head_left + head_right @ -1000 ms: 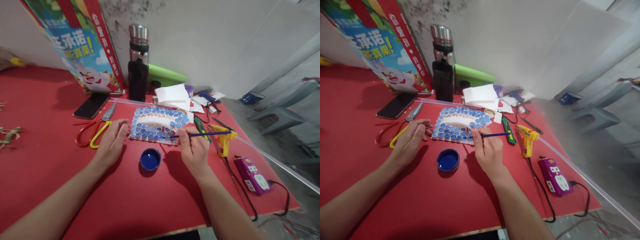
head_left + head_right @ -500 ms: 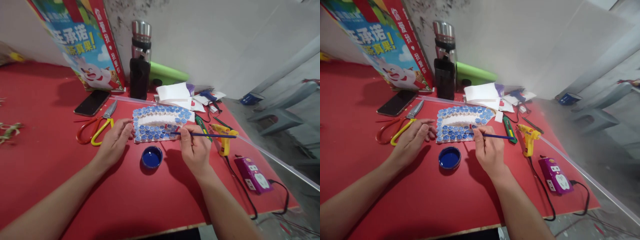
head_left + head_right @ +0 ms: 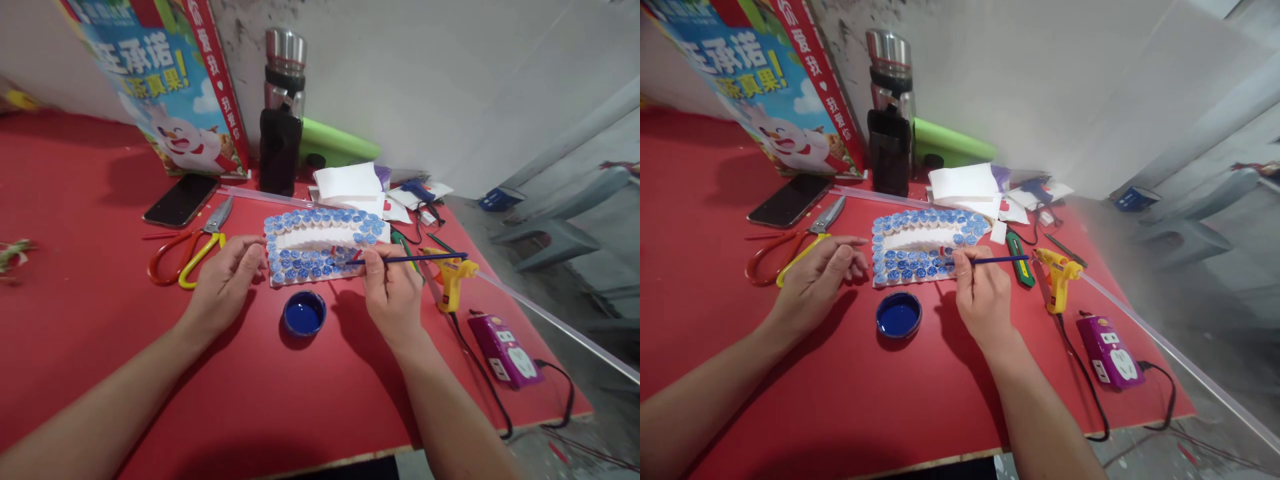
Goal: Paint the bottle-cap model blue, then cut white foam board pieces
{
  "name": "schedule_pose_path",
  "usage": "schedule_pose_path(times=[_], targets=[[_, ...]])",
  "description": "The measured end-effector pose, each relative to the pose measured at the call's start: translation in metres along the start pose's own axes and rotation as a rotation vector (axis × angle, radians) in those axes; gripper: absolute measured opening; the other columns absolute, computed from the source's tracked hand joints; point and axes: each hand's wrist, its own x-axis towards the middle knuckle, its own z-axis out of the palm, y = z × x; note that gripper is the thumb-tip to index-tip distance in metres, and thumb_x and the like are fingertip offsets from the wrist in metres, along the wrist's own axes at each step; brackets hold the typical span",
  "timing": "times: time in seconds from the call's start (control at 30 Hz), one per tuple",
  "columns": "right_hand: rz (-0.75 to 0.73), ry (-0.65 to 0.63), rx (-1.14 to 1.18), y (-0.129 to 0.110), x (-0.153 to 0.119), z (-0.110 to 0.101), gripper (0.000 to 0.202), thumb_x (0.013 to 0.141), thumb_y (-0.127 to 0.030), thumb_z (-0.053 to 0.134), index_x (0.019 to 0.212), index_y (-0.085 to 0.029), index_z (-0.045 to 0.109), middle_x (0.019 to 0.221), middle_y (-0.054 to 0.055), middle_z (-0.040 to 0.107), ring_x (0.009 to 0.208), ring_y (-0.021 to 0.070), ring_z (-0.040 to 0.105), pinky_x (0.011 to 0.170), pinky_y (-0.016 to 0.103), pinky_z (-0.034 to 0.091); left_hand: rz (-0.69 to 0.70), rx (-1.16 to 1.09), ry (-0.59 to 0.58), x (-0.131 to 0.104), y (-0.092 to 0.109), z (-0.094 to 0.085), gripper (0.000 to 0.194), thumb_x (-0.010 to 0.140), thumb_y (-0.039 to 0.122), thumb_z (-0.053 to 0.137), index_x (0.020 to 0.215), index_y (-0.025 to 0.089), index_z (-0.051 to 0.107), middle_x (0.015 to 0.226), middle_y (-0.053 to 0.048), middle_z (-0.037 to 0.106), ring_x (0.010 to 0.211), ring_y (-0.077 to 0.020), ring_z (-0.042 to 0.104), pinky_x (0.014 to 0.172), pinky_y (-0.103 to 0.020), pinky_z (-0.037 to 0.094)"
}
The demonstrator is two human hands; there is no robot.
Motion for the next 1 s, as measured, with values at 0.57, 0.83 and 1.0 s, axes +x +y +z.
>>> schedule_pose_path(times=[0.57, 0.83, 1.0], targets=[[-0.049, -0.003, -0.016, 0.004, -0.0024, 0.0028, 0.016, 0.11, -0.026, 0.049, 0.099, -0.023, 0.06, 0.081, 0.001, 0.071, 0.067, 0.0146, 0.069, 0.064, 0.026, 0.052, -0.013, 0.038, 0.007, 0.0009, -0.0018, -0.0016, 0.043, 0.106, 0.062, 0.046, 0.098, 0.025, 0.068, 0.08, -0.001, 0.068, 0.07, -0.0176, 0.063, 0.07, -0.036, 0.053], [-0.046, -0.015, 0.0, 0.0036, -0.0006, 0.0011, 0.016, 0.109, -0.027, 0.05, 0.099, -0.023, 0.061, 0.081, 0.0, 0.07, 0.066, 0.0147, 0.068, 0.064, 0.027, 0.052, -0.009, 0.025, -0.001, 0.0011, -0.0024, -0.001, 0.042, 0.106, 0.06, 0.047, 0.099, 0.025, 0.068, 0.08, -0.001, 0.068, 0.071, -0.0167, 0.063, 0.071, -0.035, 0.052], [-0.039, -0.011, -0.011, 0.0034, -0.0007, 0.0013, 0.017, 0.11, -0.028, 0.05, 0.098, -0.023, 0.06, 0.078, 0.0, 0.07, 0.064, 0.0143, 0.067, 0.062, 0.026, 0.052, -0.005, 0.023, 0.002, 0.0019, -0.0038, -0.0006, 0.042, 0.106, 0.059, 0.048, 0.097, 0.024, 0.068, 0.079, -0.001, 0.068, 0.07, -0.016, 0.063, 0.07, -0.033, 0.051]])
